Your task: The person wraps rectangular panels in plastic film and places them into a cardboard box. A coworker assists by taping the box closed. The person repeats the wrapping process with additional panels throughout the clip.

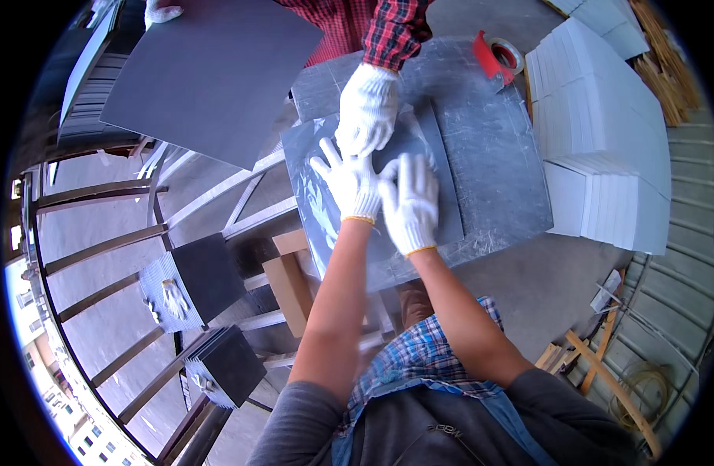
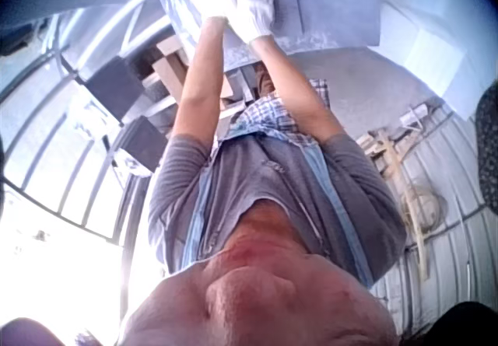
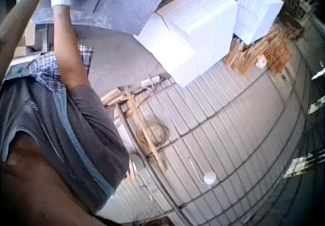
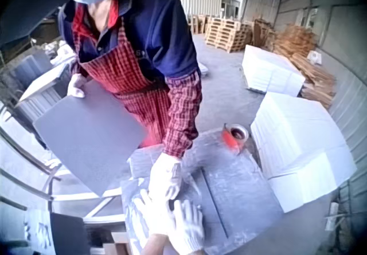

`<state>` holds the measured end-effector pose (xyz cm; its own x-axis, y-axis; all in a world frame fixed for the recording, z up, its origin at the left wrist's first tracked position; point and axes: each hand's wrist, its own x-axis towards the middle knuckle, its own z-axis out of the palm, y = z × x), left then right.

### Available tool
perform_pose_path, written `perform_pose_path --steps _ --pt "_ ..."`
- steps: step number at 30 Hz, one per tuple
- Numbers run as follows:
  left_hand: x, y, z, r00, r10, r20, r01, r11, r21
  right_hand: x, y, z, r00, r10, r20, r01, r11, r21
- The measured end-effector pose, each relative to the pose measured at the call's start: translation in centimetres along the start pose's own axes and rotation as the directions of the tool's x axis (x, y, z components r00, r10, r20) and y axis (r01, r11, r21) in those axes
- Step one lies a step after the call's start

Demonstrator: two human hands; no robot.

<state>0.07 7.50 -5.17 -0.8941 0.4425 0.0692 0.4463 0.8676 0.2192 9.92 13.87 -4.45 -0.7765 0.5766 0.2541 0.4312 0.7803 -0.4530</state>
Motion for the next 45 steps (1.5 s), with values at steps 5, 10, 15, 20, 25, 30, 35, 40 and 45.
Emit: perform_pose_path --steps 5,10,15,20,25,30,35,40,45 --pt "-0.3 0.0 -0.4 0.988 0.005 -0.156 -0.009 1.0 -0.026 0.1 4.6 -1.7 0.989 -0.051 0.141 0.09 0.953 -0.29" --pt "0.9 -0.7 -2.8 0.998 -0.064 -0.005 0.064 0.998 0.004 1.5 6.1 -2.0 0.992 -0.076 0.105 0.106 0.94 -0.325" --pt "0.7 -3.3 -1.1 0.99 -0.066 -0.128 0.063 0.997 -0.034 0.2 5.8 -4.3 0.893 -0.387 0.23 0.421 0.9 -0.117" --pt "0.8 -3.8 -4.2 0.971 -0.047 0.234 0.08 0.988 -0.134 -2.0 6.7 -5.4 0.826 -0.439 0.354 0.476 0.879 -0.019" --pt "-3.6 -12.1 4.3 0.974 0.017 0.225 0.025 0.983 -0.182 -3.4 6.9 -5.5 0.902 -0.305 0.307 0.353 0.929 -0.112" --pt "-5.4 -13.9 2.6 0.97 -0.063 0.233 0.096 0.986 -0.133 -5.3 7.6 -5.4 0.939 -0.242 0.245 0.298 0.928 -0.224" --pt "-6.9 -14.8 1.6 0.972 -0.131 0.196 0.153 0.983 -0.101 -5.8 7.6 -6.7 0.94 -0.207 0.27 0.273 0.933 -0.235" --pt "-6.5 -14.4 1.3 0.972 -0.176 0.153 0.189 0.979 -0.075 -6.0 9.9 -6.4 0.969 -0.219 0.119 0.22 0.976 0.005" --pt "-5.4 -13.2 2.2 0.974 -0.198 0.11 0.205 0.977 -0.062 -6.1 11.8 -7.1 0.977 -0.149 0.15 0.161 0.984 -0.071"
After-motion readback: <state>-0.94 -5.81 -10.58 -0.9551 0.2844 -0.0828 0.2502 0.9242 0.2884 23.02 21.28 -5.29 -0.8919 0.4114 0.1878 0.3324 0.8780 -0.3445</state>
